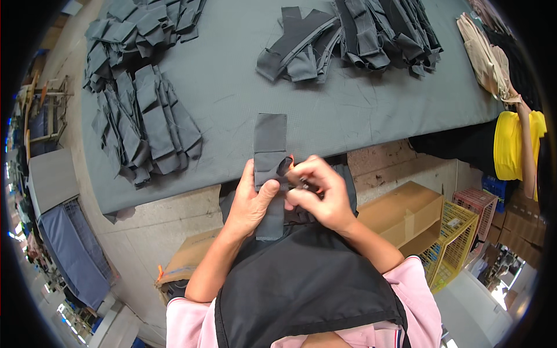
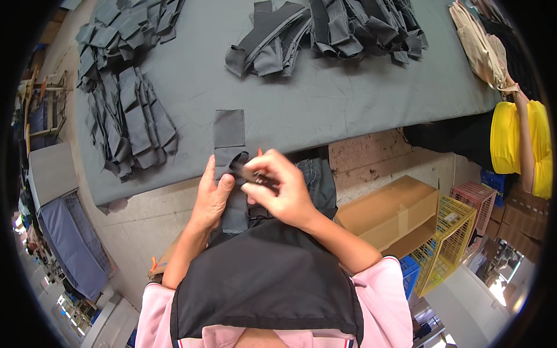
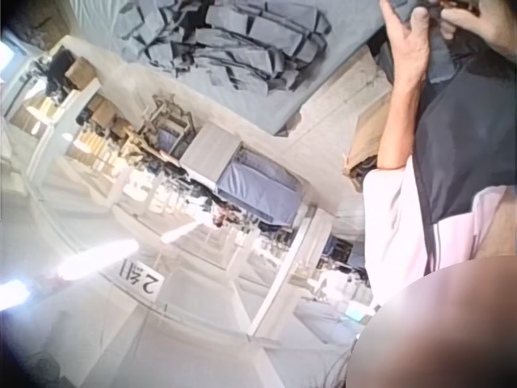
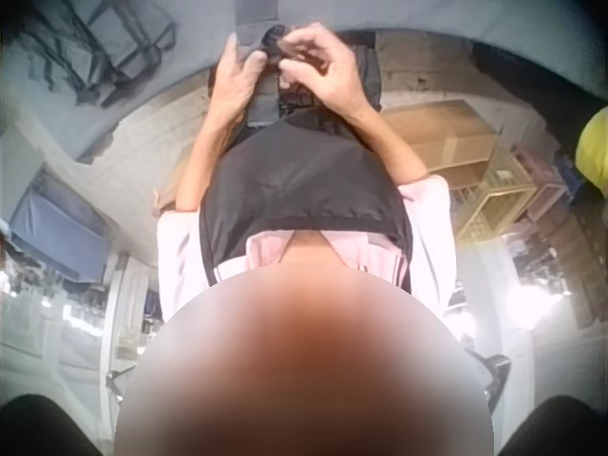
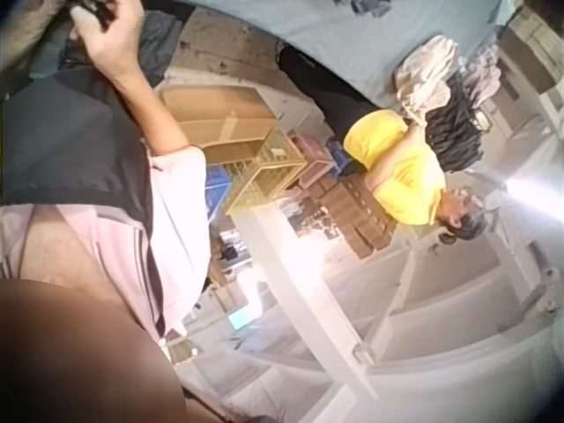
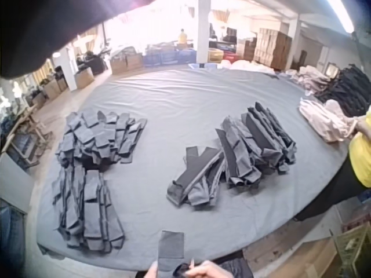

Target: Manually trimming and sorting fabric pieces using a thread nipper.

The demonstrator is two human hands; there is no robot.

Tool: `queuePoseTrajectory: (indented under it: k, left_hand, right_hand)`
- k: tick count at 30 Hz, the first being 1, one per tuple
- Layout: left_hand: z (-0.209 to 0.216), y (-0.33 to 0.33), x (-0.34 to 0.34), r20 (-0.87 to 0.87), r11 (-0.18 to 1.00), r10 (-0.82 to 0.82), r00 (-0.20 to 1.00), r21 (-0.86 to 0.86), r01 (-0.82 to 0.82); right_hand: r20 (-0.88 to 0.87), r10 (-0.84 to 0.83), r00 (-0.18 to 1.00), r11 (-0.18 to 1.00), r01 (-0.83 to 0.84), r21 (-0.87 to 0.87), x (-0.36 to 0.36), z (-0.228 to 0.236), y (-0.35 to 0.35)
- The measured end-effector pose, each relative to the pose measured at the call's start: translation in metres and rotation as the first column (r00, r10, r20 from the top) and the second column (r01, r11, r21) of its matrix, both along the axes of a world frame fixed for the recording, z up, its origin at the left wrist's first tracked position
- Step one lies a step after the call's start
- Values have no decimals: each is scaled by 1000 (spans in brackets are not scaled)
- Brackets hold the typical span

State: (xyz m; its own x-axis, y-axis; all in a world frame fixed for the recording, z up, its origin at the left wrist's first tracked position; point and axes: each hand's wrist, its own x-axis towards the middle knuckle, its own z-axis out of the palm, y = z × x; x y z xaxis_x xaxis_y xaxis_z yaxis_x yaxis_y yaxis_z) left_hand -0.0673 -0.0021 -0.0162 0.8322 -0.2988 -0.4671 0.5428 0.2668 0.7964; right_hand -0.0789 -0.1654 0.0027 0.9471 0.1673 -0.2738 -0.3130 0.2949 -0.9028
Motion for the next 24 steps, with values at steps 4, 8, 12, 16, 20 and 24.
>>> queuePoseTrajectory:
  k: [4,8,12,16,20,24]
  left_hand:
    - [7,-4,4,-8,986,-32,999,-164,30]
    - [12,-6,7,-6,980,-85,996,-182,83]
    - [18,-6,9,-61,982,-93,994,-172,82]
    - [22,-5,8,-27,980,-111,993,-167,105]
    - [25,-2,10,-92,961,-111,990,-265,83]
    - [27,-1,10,-134,943,-127,983,-323,78]
  right_hand:
    - [320,-126,939,814,282,-508,3,-4,-18]
    - [384,-70,921,736,308,-603,5,-6,-20]
    - [441,13,898,657,324,-681,10,0,-19]
    - [568,41,822,628,421,-655,13,-4,-18]
    - [596,153,789,516,450,-729,14,0,-21]
    - [587,223,779,479,436,-761,15,2,-26]
